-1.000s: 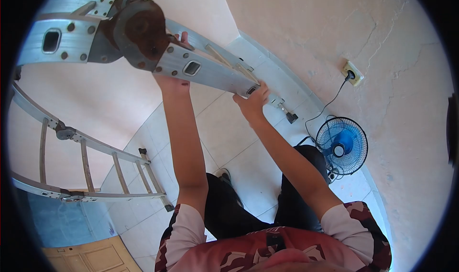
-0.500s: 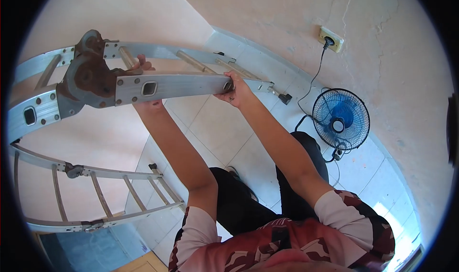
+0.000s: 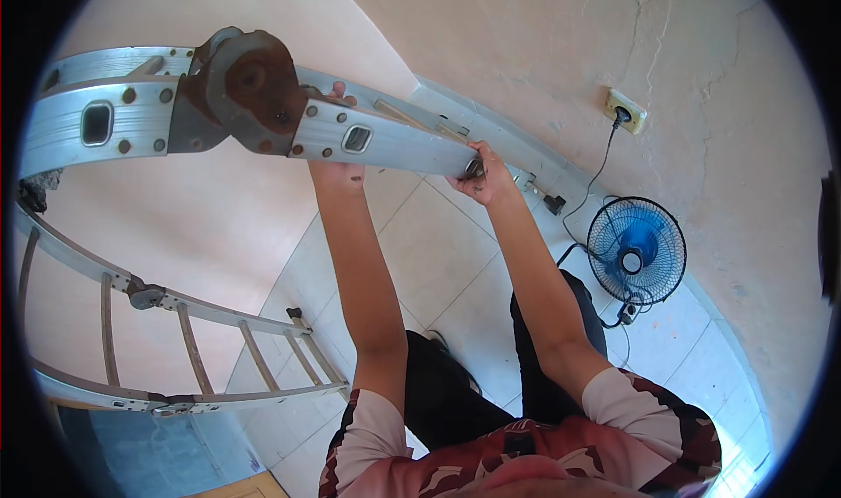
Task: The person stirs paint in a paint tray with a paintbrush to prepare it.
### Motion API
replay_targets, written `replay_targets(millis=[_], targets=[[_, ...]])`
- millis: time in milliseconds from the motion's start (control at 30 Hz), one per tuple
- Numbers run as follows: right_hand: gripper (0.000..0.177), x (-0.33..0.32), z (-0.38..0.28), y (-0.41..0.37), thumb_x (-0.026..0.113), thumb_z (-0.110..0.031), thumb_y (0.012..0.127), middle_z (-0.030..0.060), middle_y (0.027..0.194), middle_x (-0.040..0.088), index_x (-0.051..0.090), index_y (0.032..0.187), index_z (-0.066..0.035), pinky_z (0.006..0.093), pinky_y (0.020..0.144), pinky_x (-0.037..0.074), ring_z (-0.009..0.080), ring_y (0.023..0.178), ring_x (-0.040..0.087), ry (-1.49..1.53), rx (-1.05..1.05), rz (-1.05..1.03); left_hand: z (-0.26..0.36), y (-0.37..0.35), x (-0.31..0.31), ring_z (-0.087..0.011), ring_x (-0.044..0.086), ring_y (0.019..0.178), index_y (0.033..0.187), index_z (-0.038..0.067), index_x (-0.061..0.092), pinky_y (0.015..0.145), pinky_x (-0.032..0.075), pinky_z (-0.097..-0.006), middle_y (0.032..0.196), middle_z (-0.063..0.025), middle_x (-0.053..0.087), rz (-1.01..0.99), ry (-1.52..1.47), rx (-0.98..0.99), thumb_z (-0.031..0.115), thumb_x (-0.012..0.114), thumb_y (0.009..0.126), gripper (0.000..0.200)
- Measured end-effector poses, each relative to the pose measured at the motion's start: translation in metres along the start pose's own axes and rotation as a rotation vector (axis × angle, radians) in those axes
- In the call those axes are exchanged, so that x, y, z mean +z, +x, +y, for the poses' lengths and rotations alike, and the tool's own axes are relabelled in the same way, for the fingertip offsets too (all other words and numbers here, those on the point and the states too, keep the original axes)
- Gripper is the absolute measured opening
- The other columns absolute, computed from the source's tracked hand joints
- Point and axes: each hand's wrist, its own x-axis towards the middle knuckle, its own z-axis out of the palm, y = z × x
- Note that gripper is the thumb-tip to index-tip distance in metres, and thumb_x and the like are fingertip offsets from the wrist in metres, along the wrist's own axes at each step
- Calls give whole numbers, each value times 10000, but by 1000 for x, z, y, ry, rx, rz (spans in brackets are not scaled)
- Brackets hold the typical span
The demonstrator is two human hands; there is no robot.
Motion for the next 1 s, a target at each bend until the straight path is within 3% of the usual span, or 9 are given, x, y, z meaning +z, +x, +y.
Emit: replay_targets(millis=[367,400,500,533,600,800,867,933,1000], targets=[[597,33,-14,-74,683,-287,971,237,1470,398,364,1405,-31,541,931,611,448,1259,530,-54,-289,-145,19,18,34,-228,687,1006,1176,90,638,901,596,-378,1125,-134,688,-44,-9,-65,335,576,1046,284],[585,17,-14,-54,696,-286,961,232,1451,424,388,1393,-38,533,923,619,440,1259,535,-22,-240,-144,16,21,13,-225,688,1020,1236,113,639,925,589,-398,1166,-120,694,-224,-155,-249,365,556,1049,325],[549,0,-11,-36,723,-306,941,179,1375,531,462,1362,-71,478,926,626,396,1245,574,-5,-186,-251,-8,31,-16,-201,684,1033,1275,144,647,932,579,-393,1234,-48,702,-394,-157,-107,385,530,1058,345],[545,-10,-9,-17,710,-326,953,153,1359,555,480,1361,-47,465,964,608,379,1252,576,2,-281,-293,-23,58,-28,-194,692,1001,1239,141,662,877,582,-362,1158,-39,723,-666,-358,-238,379,546,1052,324],[555,-50,-9,49,676,-352,978,148,1378,541,483,1393,-38,478,1041,561,347,1284,554,-262,-499,-490,-18,44,6,-191,709,917,1187,136,669,835,581,-352,1023,-32,730,-229,45,-100,370,569,1039,294],[652,-10,-2,-20,675,-413,938,244,1256,520,410,1391,-26,440,940,620,368,1051,670,28,-354,-157,5,-1,36,-192,687,1044,1385,138,571,842,567,-363,1194,-64,685,-276,38,-262,395,554,1051,421],[651,-7,-2,-23,661,-417,933,257,1260,510,409,1389,-27,423,888,637,371,976,686,-61,-386,-113,29,-44,34,-210,665,1106,1600,155,333,845,550,-353,1396,-113,565,-65,574,-231,397,528,1069,616],[649,1,-5,-31,646,-421,927,270,1264,501,408,1387,-29,407,835,653,375,902,702,-151,-423,-54,45,-84,-14,-231,659,1112,1669,185,123,835,536,-345,1494,-138,464,-133,794,15,325,499,1086,707],[628,2,-17,-52,755,-294,878,272,1224,511,431,1360,-54,502,983,557,403,1067,623,-594,-343,-41,100,-160,-38,-212,631,1154,1647,131,218,852,522,-320,1457,-124,501,-201,885,277,241,546,1073,670]])
